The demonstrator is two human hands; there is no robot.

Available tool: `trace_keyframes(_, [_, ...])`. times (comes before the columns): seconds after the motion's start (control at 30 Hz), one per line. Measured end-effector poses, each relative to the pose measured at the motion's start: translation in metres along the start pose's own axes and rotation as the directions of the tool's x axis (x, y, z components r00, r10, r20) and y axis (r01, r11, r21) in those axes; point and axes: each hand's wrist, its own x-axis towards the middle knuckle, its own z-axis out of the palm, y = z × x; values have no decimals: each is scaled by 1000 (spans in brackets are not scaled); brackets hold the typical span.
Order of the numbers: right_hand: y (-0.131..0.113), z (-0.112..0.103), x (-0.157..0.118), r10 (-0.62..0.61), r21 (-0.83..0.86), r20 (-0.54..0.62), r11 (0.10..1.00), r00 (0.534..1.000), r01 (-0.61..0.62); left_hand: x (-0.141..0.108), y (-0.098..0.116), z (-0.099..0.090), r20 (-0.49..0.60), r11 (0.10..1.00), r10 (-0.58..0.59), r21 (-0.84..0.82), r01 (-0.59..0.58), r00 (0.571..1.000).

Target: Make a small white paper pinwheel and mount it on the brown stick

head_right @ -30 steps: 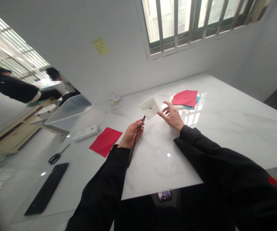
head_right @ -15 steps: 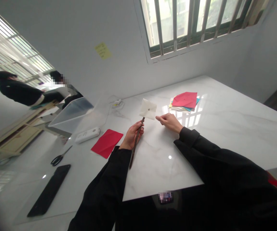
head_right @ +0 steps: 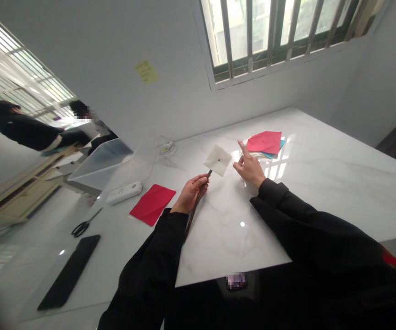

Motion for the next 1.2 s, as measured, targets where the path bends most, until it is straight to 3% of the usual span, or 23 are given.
trace_keyframes(0.2, [3, -2, 3, 38, -229, 283, 973, 958, 30, 0, 1, 1, -14, 1000, 1, -13, -1, 1000])
trace_keyframes(0.4, [1, -2, 3, 84, -270, 205, 962, 975, -26, 2, -1, 0, -6, 1000, 12, -4, -12, 1000])
trace_keyframes(0.57, [2, -3, 4, 118, -178, 138, 980, 983, -93, 3, -2, 0, -24, 1000, 11, -17, -12, 1000])
trace_keyframes(0.67, [-3, -4, 2, 139, -49, 226, 990, 964, -131, 3, -3, 0, -32, 999, 24, -35, -25, 999])
trace_keyframes(0.73, [-11, -4, -3, 59, 88, 464, 990, 884, -112, 3, -3, 0, -28, 999, 38, -34, -39, 999])
trace_keyframes(0.8, [-20, -4, -8, -90, 251, 682, 961, 726, -117, 3, -3, 0, -28, 999, 46, -28, -47, 999])
trace_keyframes(0.83, [-23, -2, -10, -149, 312, 727, 941, 670, -129, 3, -3, 0, -30, 999, 46, -27, -47, 999])
trace_keyframes(0.87, [-26, -1, -12, -176, 349, 729, 927, 662, -138, 3, -3, 0, -31, 999, 44, -28, -45, 999])
trace_keyframes(0.93, [-26, 2, -12, -131, 342, 634, 931, 763, -125, 4, -4, -1, -29, 998, 44, -36, -45, 999])
trace_keyframes(1.03, [-17, 3, -7, 18, 235, 380, 965, 925, -115, 4, -4, -1, -26, 998, 46, -49, -48, 999])
trace_keyframes(1.13, [-6, -2, -1, 101, 136, 181, 983, 978, -127, 5, -5, -2, -28, 998, 38, -51, -39, 999])
trace_keyframes(1.2, [-2, -6, 1, 77, 50, 160, 995, 984, -86, 6, -5, -2, -24, 998, 33, -47, -34, 999])
